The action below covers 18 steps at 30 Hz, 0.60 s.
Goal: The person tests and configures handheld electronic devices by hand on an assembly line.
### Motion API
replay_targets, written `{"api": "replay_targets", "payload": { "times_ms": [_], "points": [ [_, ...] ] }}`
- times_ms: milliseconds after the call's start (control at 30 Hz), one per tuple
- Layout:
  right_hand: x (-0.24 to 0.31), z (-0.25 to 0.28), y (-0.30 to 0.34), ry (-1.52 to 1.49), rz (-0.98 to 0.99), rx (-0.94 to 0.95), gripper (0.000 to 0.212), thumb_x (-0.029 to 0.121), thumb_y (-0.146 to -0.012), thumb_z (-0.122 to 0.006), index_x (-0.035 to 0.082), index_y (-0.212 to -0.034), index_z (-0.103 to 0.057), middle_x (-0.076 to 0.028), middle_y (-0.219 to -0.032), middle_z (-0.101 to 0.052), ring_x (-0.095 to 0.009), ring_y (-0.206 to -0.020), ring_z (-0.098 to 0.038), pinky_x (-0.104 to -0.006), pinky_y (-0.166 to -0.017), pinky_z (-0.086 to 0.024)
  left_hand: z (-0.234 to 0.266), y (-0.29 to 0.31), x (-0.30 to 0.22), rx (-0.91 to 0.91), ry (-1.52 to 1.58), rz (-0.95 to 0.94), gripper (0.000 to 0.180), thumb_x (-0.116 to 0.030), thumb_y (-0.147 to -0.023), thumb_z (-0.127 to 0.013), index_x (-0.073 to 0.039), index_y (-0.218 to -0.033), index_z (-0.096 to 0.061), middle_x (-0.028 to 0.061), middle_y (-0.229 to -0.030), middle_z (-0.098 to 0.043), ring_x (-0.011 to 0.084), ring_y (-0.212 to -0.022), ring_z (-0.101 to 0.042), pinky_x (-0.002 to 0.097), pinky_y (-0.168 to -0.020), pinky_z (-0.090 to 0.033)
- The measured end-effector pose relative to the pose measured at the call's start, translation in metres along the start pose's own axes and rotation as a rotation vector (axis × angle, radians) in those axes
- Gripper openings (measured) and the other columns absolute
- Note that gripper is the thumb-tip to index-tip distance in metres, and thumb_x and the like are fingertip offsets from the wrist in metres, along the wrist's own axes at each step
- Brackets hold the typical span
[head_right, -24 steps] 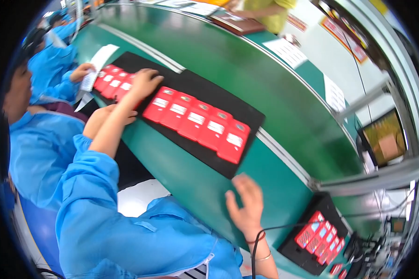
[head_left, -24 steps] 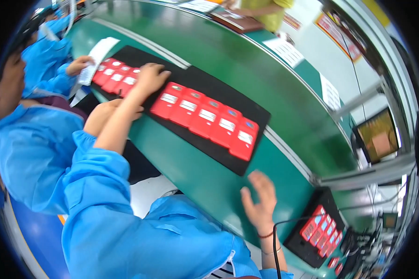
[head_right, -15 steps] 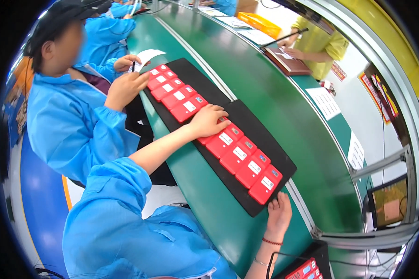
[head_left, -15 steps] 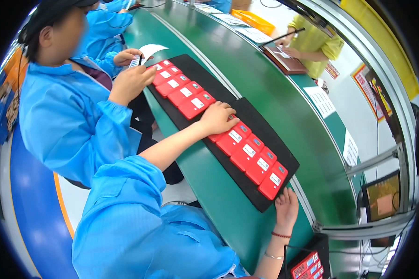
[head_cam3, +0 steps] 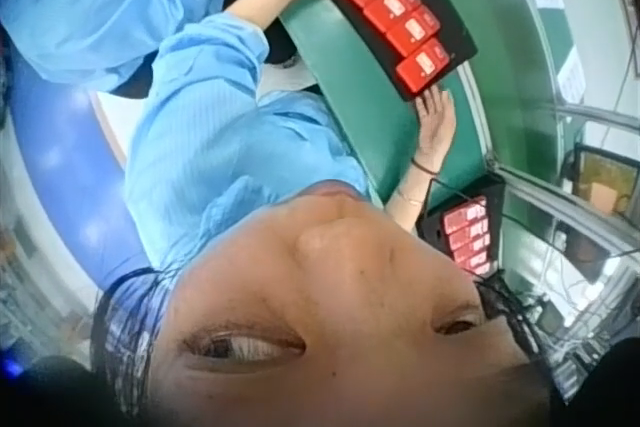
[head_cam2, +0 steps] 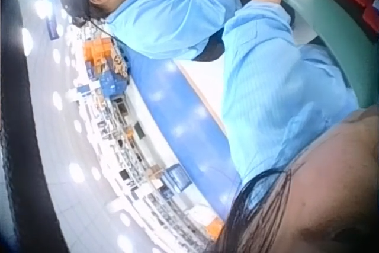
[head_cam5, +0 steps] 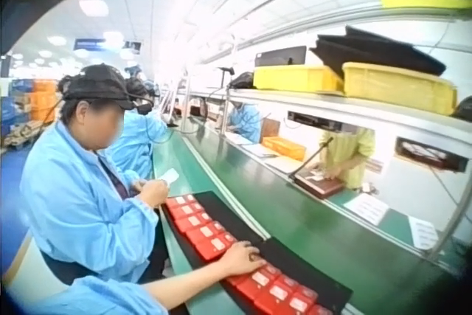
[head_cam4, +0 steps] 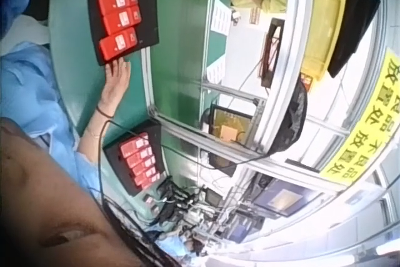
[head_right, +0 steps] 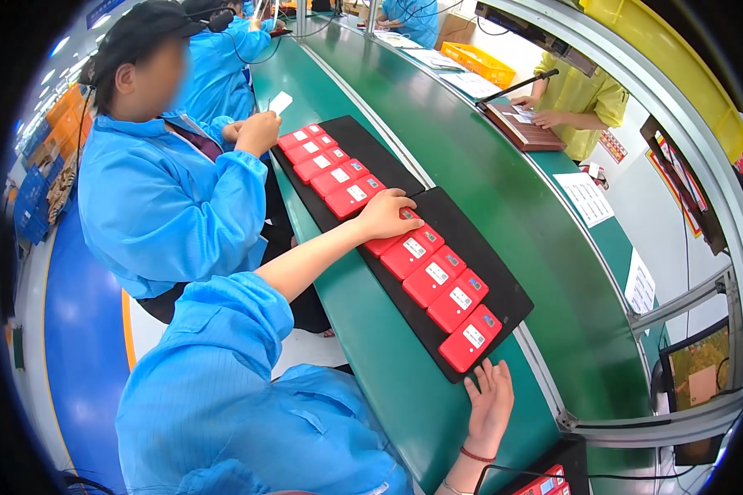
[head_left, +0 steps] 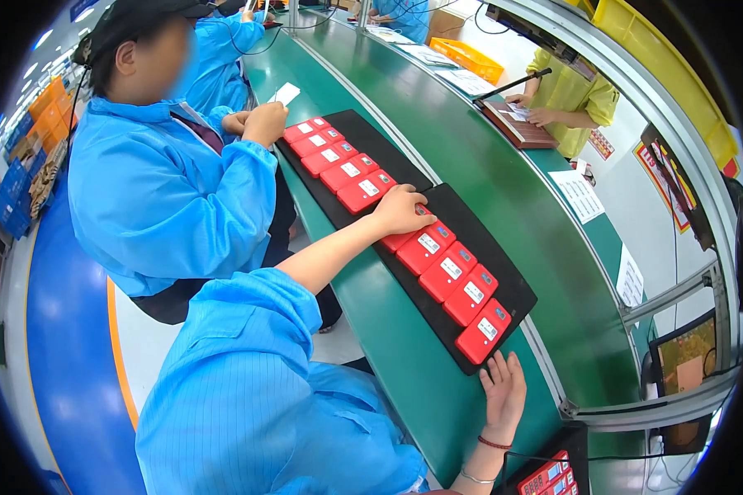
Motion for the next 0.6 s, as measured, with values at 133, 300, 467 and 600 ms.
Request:
{"api": "replay_targets", "payload": {
  "times_ms": [133,300,467,600],
  "points": [
    [-0.006,-0.009,0.007,-0.088,-0.108,0.157,0.027,0.023,-0.096,-0.059,0.004,-0.116,-0.059,-0.005,-0.097,-0.065,-0.007,-0.056,-0.046,-0.0211,-0.048,-0.038,-0.006,0.0,-0.017,0.175,0.126,-0.009,0.051,-0.046,-0.074,-0.074,-0.006,-0.104,-0.074,0.0196,-0.122,-0.062,0.0323,-0.115,-0.059,0.0393,-0.1,-0.046],
    [-0.028,-0.022,0.038,0.107,-0.101,0.097,0.013,0.021,-0.096,-0.059,0.01,-0.09,-0.053,0.005,-0.063,-0.042,-0.005,-0.045,-0.032,-0.0211,-0.041,-0.027,-0.005,0.01,-0.031,0.246,0.141,-0.01,0.049,-0.046,-0.074,-0.074,-0.006,-0.104,-0.074,0.0175,-0.126,-0.061,0.0305,-0.118,-0.058,0.0378,-0.102,-0.044],
    [-0.032,0.038,0.071,0.086,-0.011,-0.2,0.012,0.02,-0.095,-0.058,0.011,-0.087,-0.055,0.007,-0.056,-0.038,-0.004,-0.043,-0.032,-0.0216,-0.038,-0.024,-0.005,0.05,-0.071,0.554,0.479,0.146,0.059,-0.046,-0.079,-0.074,-0.009,-0.124,-0.064,0.0161,-0.141,-0.05,0.0264,-0.127,-0.052,0.0353,-0.104,-0.043],
    [0.011,0.138,0.102,0.259,0.171,-0.475,0.019,0.02,-0.095,-0.049,0.009,-0.087,-0.061,0.002,-0.073,-0.061,-0.009,-0.061,-0.056,-0.0245,-0.053,-0.043,-0.02,0.116,-0.124,0.709,0.479,-0.193,0.072,-0.044,-0.076,-0.08,-0.011,-0.135,-0.055,0.0266,-0.151,-0.031,0.0369,-0.14,-0.035,0.0406,-0.111,-0.036]
  ]
}}
Point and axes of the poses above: each hand's wrist, its own y-axis away from the middle knuckle, its own z-axis out of the back of the hand, x = y × z, the point moved 7 cm from there along -y, towards the middle knuckle
